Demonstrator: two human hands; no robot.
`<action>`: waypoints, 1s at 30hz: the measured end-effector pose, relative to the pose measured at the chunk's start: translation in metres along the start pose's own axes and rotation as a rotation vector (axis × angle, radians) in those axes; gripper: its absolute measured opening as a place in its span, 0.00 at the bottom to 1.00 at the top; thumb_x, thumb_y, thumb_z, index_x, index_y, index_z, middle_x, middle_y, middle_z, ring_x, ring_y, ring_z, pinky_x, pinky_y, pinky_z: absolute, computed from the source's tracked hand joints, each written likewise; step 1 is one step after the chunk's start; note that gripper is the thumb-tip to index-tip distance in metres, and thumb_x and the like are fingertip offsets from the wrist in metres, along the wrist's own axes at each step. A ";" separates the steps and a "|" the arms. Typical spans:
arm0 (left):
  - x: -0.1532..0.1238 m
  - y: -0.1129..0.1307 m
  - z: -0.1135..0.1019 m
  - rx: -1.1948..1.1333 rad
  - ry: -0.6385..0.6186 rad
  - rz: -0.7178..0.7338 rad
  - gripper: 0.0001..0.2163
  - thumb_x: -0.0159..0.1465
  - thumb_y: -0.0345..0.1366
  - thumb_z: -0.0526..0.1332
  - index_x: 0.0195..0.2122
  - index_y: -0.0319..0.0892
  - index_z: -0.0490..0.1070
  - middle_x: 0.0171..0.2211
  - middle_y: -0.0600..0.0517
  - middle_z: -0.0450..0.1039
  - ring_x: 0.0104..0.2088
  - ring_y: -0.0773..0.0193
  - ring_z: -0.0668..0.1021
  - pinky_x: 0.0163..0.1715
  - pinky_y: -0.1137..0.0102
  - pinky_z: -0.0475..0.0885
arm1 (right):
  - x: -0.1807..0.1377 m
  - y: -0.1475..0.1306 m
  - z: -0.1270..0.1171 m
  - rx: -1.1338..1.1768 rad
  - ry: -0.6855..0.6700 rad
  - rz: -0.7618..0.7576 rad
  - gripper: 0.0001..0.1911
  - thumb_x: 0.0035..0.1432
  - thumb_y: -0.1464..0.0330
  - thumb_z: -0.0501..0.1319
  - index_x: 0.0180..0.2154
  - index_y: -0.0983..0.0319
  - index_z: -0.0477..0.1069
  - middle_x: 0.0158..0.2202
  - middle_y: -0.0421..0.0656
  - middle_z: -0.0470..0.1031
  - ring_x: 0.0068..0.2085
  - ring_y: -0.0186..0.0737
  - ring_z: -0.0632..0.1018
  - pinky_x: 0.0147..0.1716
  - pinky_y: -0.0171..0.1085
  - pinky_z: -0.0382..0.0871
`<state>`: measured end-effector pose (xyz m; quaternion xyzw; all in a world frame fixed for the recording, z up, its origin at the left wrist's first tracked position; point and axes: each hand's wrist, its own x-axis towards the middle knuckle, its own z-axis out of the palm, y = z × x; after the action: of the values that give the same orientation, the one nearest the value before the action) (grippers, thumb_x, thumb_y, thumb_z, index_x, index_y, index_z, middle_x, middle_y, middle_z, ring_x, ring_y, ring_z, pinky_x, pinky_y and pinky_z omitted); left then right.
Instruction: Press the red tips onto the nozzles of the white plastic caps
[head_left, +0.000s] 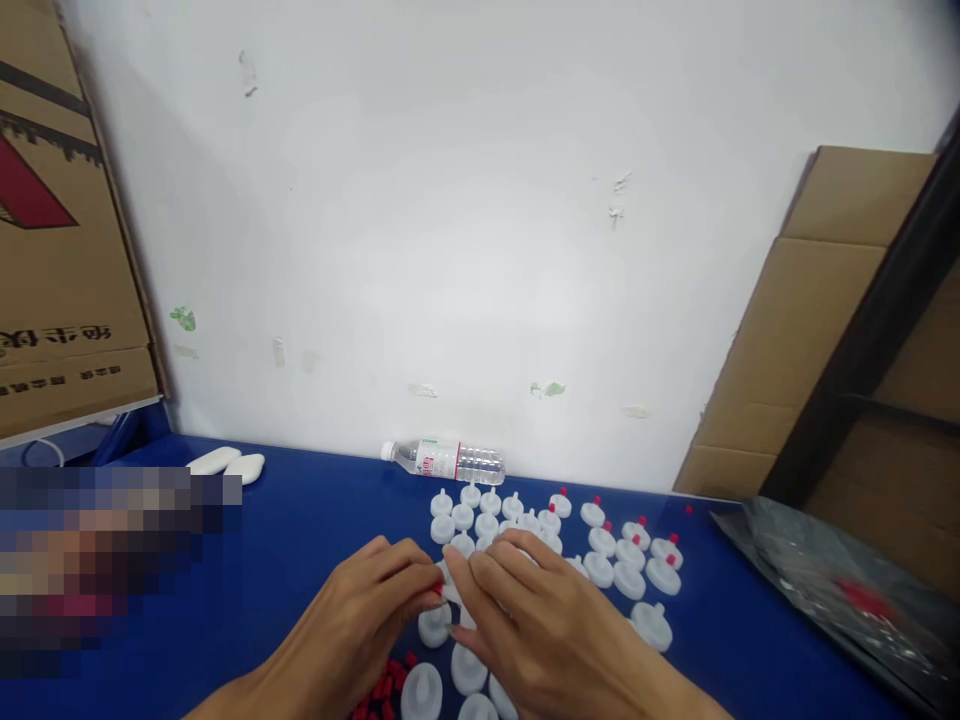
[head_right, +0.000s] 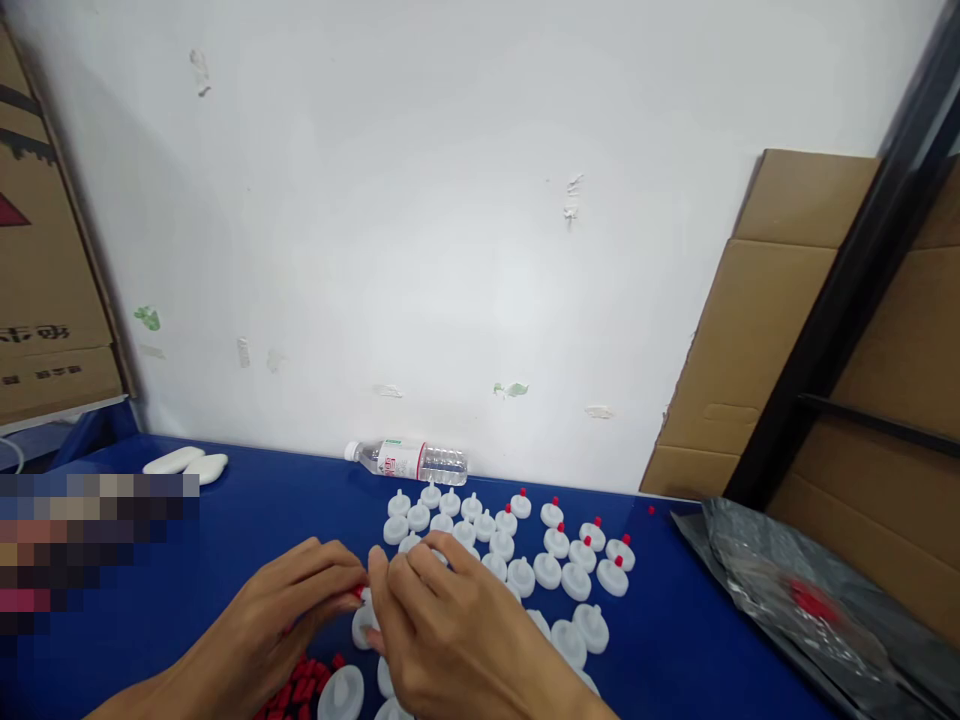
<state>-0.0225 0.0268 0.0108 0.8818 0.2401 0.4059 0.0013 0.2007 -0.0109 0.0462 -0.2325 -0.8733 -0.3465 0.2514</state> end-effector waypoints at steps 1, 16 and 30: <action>0.000 0.002 0.001 -0.012 -0.003 -0.008 0.16 0.79 0.34 0.47 0.37 0.44 0.71 0.30 0.54 0.74 0.27 0.66 0.72 0.30 0.71 0.64 | 0.001 -0.001 0.001 -0.005 0.020 0.003 0.20 0.74 0.69 0.53 0.57 0.77 0.70 0.39 0.47 0.79 0.41 0.46 0.75 0.48 0.44 0.69; -0.001 0.012 -0.015 0.005 -0.098 -0.113 0.13 0.74 0.29 0.50 0.35 0.45 0.70 0.31 0.55 0.73 0.32 0.64 0.75 0.51 0.63 0.67 | 0.000 0.026 -0.012 0.133 -0.021 0.237 0.08 0.72 0.73 0.54 0.43 0.62 0.72 0.37 0.44 0.79 0.36 0.42 0.77 0.42 0.44 0.72; 0.015 0.002 -0.038 -0.266 -0.679 -0.409 0.03 0.68 0.34 0.64 0.37 0.47 0.78 0.39 0.55 0.76 0.45 0.60 0.76 0.46 0.68 0.69 | -0.111 0.092 0.015 0.066 -0.307 0.736 0.15 0.72 0.60 0.56 0.41 0.57 0.80 0.33 0.42 0.81 0.35 0.44 0.80 0.43 0.45 0.67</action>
<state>-0.0404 0.0237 0.0471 0.8918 0.3416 0.1108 0.2751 0.3348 0.0338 0.0150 -0.5708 -0.7698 -0.1664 0.2323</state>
